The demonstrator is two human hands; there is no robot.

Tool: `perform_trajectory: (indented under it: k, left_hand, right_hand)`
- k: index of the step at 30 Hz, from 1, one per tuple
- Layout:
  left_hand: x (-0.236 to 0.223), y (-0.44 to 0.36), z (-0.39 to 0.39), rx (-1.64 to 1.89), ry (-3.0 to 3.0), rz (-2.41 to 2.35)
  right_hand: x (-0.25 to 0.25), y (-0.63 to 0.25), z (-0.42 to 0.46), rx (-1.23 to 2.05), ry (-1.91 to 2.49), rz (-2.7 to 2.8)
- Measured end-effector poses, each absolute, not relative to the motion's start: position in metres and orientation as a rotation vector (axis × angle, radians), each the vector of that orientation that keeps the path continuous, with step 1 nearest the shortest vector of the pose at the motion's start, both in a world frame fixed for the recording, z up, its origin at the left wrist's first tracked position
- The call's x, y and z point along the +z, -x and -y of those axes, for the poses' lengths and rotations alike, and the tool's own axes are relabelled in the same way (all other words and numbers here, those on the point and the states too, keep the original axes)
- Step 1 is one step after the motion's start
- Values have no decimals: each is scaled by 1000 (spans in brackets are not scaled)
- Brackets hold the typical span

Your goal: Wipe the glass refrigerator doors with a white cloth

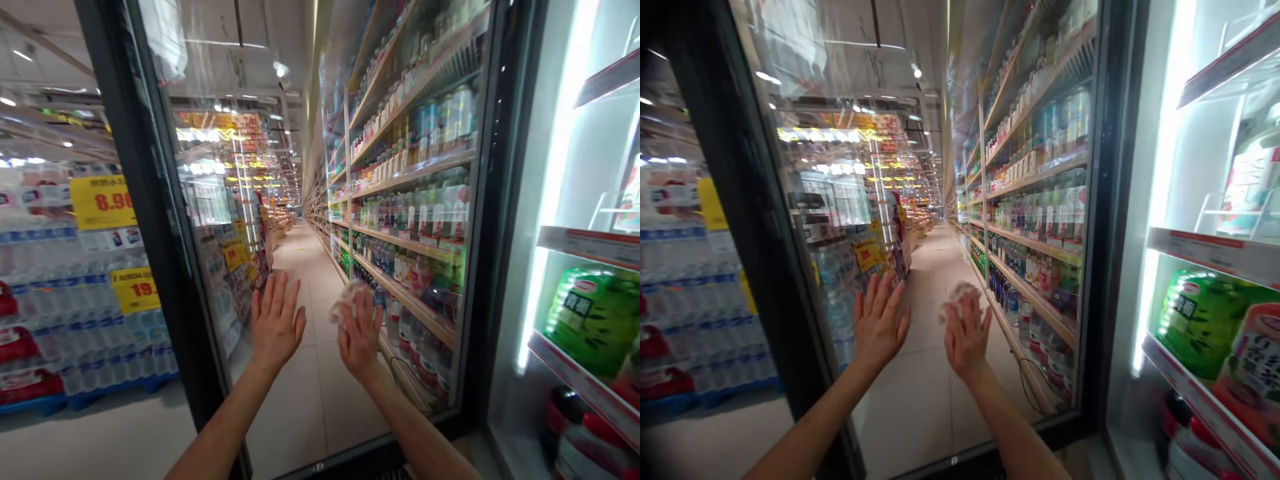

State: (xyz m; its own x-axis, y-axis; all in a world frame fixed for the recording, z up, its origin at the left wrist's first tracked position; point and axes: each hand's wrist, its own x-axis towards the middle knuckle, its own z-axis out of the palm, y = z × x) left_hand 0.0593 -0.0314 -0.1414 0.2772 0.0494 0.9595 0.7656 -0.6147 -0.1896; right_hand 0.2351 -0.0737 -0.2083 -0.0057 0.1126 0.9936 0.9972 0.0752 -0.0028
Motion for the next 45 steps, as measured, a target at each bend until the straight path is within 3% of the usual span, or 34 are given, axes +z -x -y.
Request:
perform_trajectory:
  k: [3, 9, 15, 18, 25, 33, 40, 45]
  left_hand:
    - [-143, -57, 32, -1370, 1905, 727]
    - [-151, -55, 33, -1360, 1886, 705]
    - [-154, -55, 32, -1368, 1885, 713]
    - [-154, -53, 33, -1358, 1904, 701]
    - [-157, -52, 36, -1390, 1929, 719]
    - [-160, -52, 32, -1384, 1929, 707]
    - [-158, -52, 36, -1384, 1919, 701]
    - [-161, -53, 32, -1413, 1908, 704]
  right_hand:
    - [-216, -238, 78, -1125, 1210, 1427]
    - [-211, -303, 82, -980, 1387, 811]
    - [-218, -229, 74, -1074, 1252, 1327]
    - [-223, -242, 78, -1116, 1242, 1398]
    - [-216, -337, 89, -941, 1440, 725]
    - [-220, -259, 80, -1117, 1269, 1419]
    - [-217, -381, 98, -892, 1475, 666]
    - [-207, -347, 92, -963, 1389, 836]
